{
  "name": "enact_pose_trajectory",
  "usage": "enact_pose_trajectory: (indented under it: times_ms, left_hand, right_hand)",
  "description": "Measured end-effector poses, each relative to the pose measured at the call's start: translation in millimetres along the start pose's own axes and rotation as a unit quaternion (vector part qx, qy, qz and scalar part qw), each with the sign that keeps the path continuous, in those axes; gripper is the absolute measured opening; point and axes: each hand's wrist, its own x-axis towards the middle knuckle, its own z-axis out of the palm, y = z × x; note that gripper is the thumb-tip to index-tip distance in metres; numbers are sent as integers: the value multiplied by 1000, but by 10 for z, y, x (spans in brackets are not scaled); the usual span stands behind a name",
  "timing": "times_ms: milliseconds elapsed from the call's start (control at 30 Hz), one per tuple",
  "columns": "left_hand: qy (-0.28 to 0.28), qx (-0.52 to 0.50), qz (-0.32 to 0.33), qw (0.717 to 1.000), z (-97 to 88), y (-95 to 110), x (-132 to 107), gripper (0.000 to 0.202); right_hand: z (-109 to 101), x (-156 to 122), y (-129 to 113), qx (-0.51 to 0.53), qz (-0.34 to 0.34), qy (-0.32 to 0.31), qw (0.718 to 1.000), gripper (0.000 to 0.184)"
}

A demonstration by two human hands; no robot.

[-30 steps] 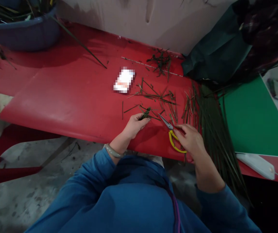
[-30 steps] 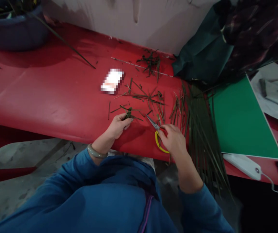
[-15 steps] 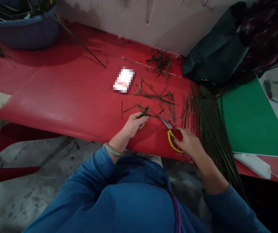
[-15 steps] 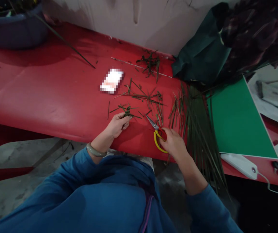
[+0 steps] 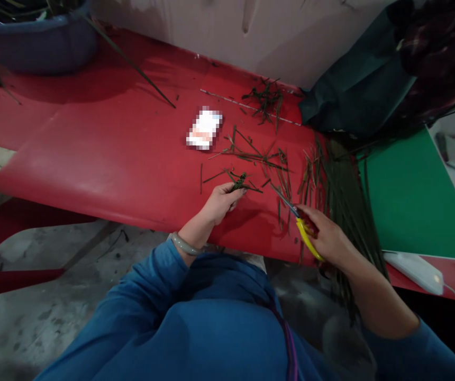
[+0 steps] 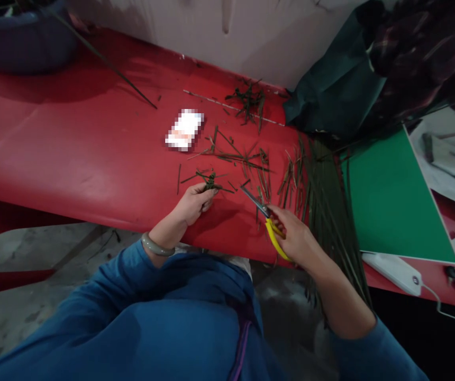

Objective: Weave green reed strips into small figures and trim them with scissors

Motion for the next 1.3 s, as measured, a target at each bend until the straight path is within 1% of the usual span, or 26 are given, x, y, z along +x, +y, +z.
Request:
enact_pose_trajectory:
  times_ms: [100,167,300,400,533,633,900,1167,1300]
  left_hand:
    - [5,-2,3,1000,0,3,-2,22]
    - [6,3,8,1000,4,7,-5,21]
    - [-3,10,4,1000,9,5,-9,20]
    - [-7,14,6,1000,9,5,-14,20]
    - [-15,28,7,999,18,33,-31,20]
    - [-11,37,-4,999,29,63,-42,20]
    - [-11,56,-20,998,34,89,-53,19]
    - [-21,76,-2,997,24,75,-58,23]
    - [-19,86,-1,996,31,80,-62,25]
  right_hand:
    - [-53,20,-11,-22,9,-15,1000,44]
    - [-102,32,-46,-52,14,-32,998,47]
    - [-205,77,-111,-109,7,-44,993,51]
    - [-252,121,-122,-129,-2,-54,990,52]
    - [-259,155,-122,-139,-22,-63,988,55]
    - [-250,159,-124,-146,-29,-62,987,55]
    - [-292,158,-154,-150,-13,-82,985,57]
    - [-332,136,-109,-154,-10,-103,983,59]
    - [-361,137,-134,-153,-19,-119,981,60]
